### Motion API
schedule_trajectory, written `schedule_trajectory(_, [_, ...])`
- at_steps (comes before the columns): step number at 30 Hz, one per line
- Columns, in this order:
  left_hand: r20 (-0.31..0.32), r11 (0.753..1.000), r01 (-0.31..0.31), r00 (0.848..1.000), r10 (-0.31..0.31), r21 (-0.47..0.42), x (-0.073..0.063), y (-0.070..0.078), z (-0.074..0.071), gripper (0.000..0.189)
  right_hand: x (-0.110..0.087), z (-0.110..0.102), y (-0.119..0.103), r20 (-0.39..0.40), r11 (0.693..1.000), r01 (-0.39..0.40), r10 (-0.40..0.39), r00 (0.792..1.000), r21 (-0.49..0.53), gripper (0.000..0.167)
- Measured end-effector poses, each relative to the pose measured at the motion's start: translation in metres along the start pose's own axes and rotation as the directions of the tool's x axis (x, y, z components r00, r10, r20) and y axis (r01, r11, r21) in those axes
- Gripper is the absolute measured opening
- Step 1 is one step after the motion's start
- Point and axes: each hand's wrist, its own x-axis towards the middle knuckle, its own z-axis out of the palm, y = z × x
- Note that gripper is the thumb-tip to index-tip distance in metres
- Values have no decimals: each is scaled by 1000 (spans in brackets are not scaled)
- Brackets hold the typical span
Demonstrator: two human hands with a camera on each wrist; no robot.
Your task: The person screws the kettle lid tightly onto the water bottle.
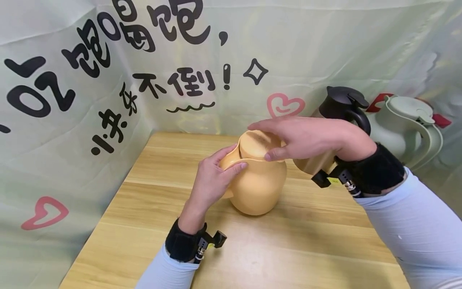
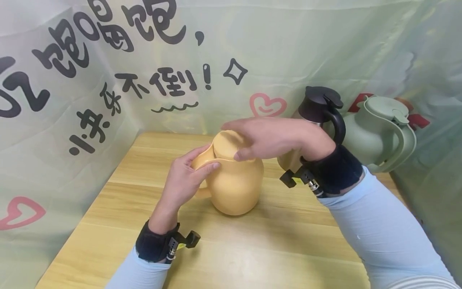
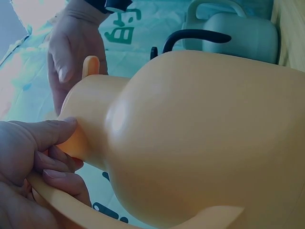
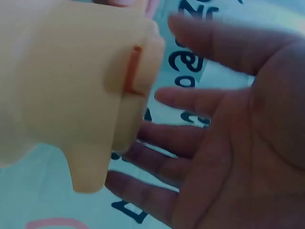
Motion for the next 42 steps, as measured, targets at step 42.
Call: schedule_trajectory(42, [-1,1000,-8,1000,8,-8,-1,0,0,49,30,34,6,-285,1000,-11,2,958,-28,96])
